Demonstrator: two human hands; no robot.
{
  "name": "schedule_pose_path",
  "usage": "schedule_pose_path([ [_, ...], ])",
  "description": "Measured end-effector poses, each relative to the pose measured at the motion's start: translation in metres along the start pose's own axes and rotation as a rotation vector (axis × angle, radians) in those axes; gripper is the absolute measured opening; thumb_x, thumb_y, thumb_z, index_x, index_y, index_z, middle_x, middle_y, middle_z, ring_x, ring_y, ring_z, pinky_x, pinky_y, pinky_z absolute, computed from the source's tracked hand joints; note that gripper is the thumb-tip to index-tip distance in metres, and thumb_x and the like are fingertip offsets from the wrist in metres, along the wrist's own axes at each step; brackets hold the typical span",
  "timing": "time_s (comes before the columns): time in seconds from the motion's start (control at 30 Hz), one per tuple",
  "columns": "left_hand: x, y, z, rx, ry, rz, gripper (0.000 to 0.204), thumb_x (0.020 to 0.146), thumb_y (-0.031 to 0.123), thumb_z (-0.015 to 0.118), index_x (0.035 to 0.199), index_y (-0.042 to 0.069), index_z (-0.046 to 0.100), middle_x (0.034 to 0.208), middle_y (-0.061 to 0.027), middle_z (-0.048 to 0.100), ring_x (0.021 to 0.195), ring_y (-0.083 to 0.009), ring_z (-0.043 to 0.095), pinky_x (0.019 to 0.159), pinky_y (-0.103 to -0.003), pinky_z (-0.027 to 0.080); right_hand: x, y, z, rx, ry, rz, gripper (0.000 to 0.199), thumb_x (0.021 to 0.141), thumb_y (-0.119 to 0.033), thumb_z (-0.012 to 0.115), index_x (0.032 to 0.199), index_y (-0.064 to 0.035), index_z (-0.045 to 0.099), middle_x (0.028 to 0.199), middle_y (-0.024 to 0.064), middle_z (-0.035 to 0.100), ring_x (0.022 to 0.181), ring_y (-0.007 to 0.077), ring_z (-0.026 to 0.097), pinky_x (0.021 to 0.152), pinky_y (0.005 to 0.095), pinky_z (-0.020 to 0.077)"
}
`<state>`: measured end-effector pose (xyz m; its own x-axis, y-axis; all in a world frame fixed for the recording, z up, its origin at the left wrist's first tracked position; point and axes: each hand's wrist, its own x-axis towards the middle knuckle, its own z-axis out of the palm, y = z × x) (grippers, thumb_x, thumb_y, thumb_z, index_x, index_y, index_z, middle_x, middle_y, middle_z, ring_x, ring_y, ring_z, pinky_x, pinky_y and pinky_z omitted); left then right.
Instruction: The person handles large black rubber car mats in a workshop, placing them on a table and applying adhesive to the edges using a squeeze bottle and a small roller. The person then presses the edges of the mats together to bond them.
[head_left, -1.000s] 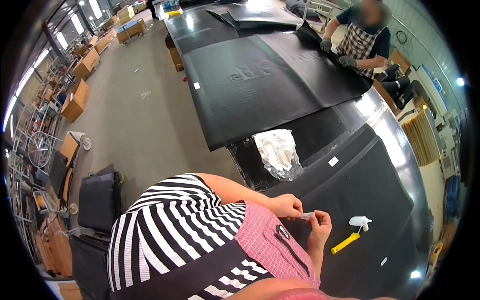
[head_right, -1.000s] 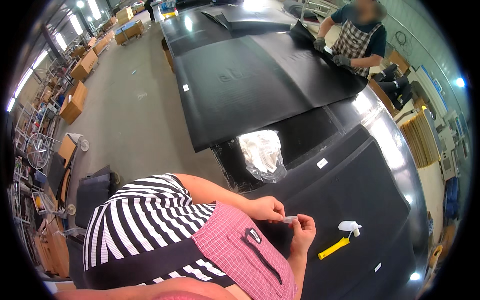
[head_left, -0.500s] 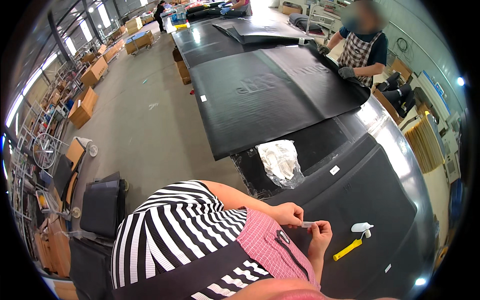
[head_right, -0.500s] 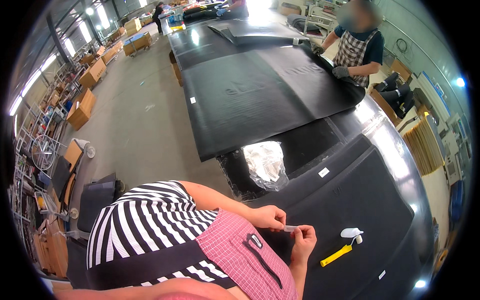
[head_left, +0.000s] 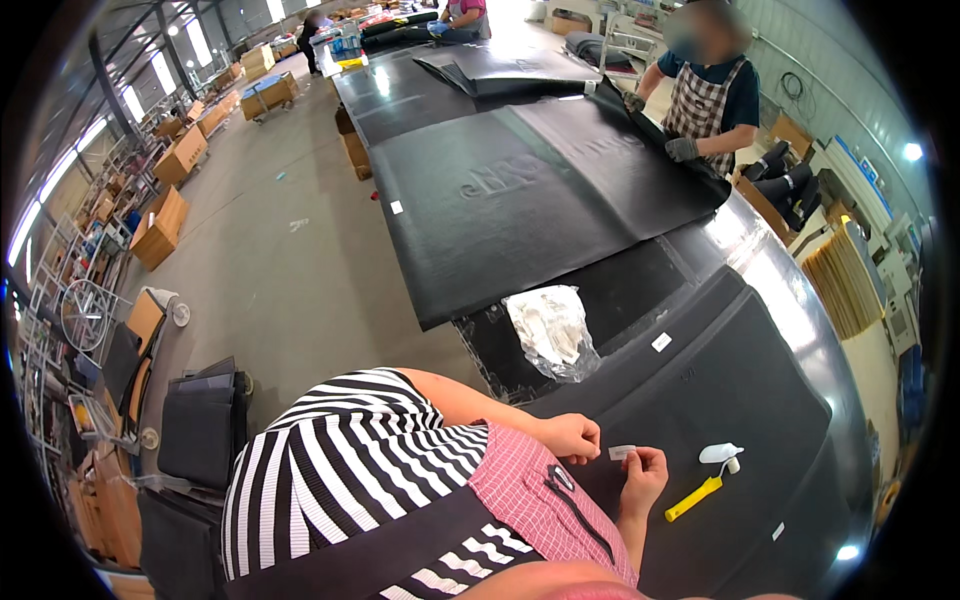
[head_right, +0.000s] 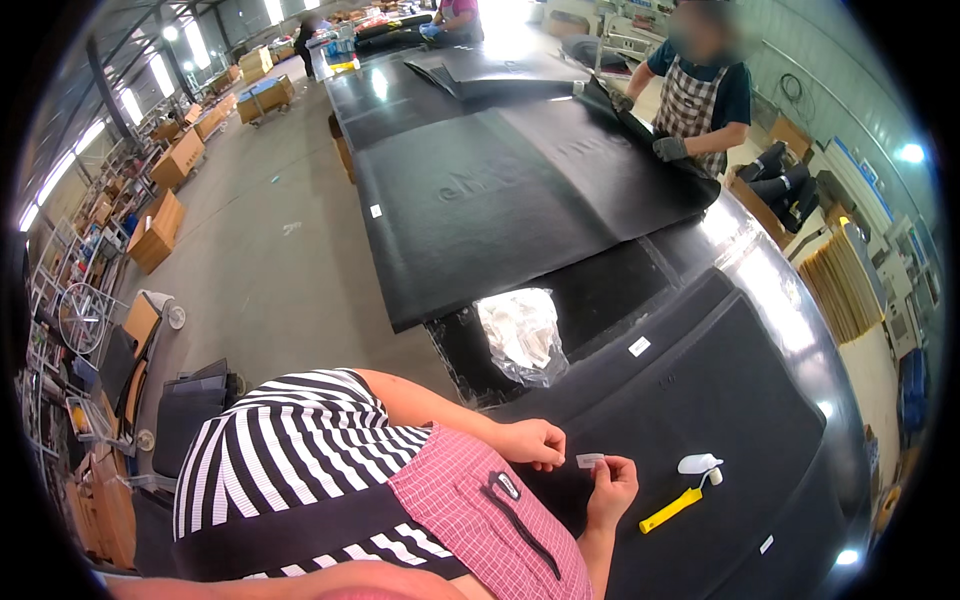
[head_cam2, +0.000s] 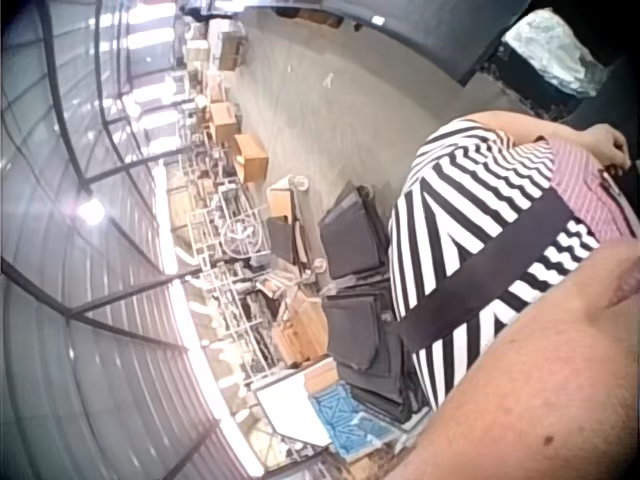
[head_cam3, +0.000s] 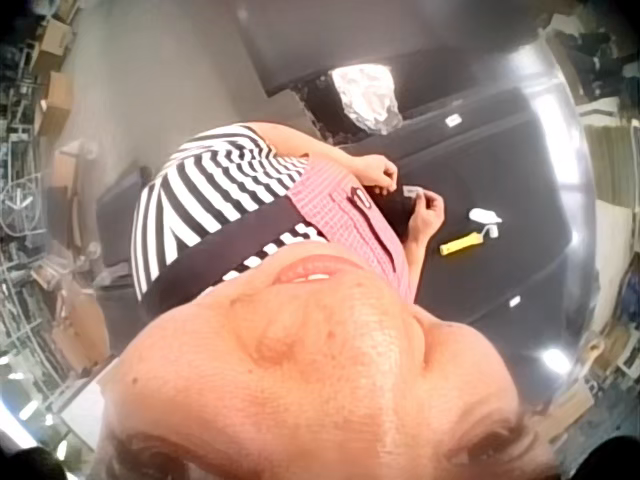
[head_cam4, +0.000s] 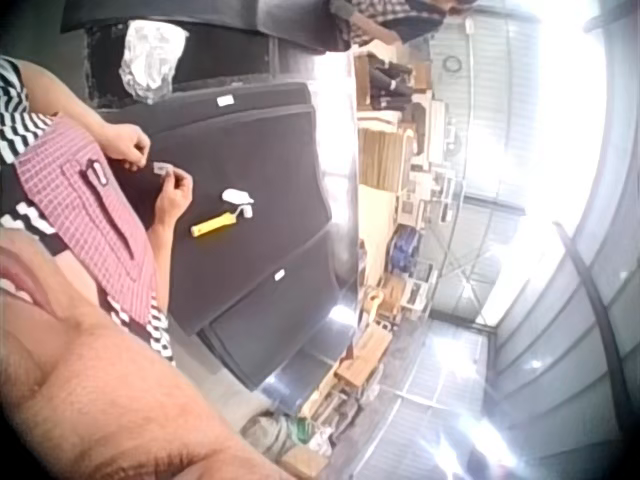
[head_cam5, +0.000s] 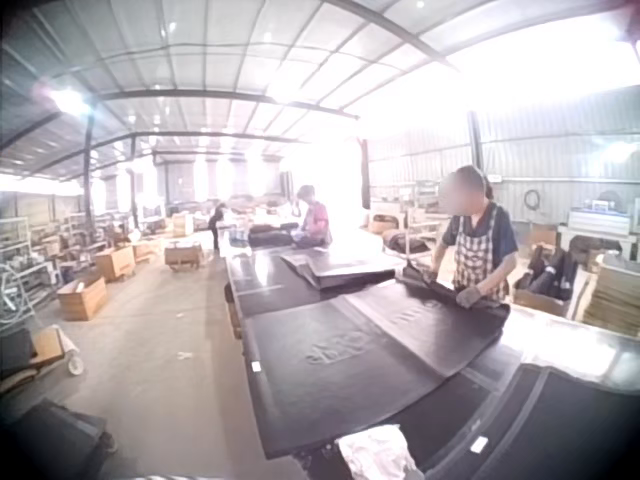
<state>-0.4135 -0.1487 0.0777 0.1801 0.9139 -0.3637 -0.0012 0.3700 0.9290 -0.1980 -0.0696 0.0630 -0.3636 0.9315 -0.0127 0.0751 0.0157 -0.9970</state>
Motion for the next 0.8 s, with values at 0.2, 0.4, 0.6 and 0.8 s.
schedule_pose_path([
  [0.2,0.007,-0.005,-0.009,0.011,-0.084,-0.039,0.017,0.094,0.016,0.069,0.103,0.001,0.067,0.094,-0.0066,0.07,0.085,-0.0132,0.067,0.074,-0.028,0.056,0.013,-0.013,-0.007,-0.273,-0.047,-0.058,0.004,0.085,-0.003,0.07,0.085,-0.0008,0.067,0.078,0.0057,0.067,0.068,0.0134,0.063,0.064,0.0267,0.0499],
  [0.4,0.018,0.012,-0.009,0.064,-0.074,0.006,0.015,0.095,0.011,0.066,0.105,-0.001,0.066,0.093,-0.0061,0.069,0.084,-0.0112,0.063,0.078,-0.026,0.053,0.018,-0.003,-0.022,-0.107,-0.024,0.108,0.003,0.086,0.0,0.07,0.088,-0.0007,0.067,0.075,0.0031,0.066,0.069,0.0102,0.061,0.065,0.0251,0.0493],
  [0.6,0.05,0.02,-0.017,0.309,0.001,0.24,0.013,0.093,0.01,0.067,0.102,0.0,0.067,0.094,-0.0065,0.069,0.088,-0.0128,0.066,0.08,-0.028,0.053,0.054,-0.034,-0.024,-0.217,-0.061,0.036,0.003,0.087,0.002,0.064,0.086,-0.0006,0.065,0.076,0.0033,0.065,0.07,0.0102,0.06,0.065,0.0249,0.0489],
  [0.8,0.112,0.041,-0.018,0.67,0.187,0.616,0.009,0.085,0.009,0.067,0.093,0.005,0.068,0.098,-0.0129,0.065,0.092,-0.0338,0.064,0.081,-0.04,0.052,0.163,-0.006,-0.032,-0.582,0.044,-0.203,0.01,0.085,-0.009,0.07,0.092,-0.0013,0.069,0.09,0.0158,0.07,0.084,0.0327,0.069,0.079,0.0379,0.0537],
])
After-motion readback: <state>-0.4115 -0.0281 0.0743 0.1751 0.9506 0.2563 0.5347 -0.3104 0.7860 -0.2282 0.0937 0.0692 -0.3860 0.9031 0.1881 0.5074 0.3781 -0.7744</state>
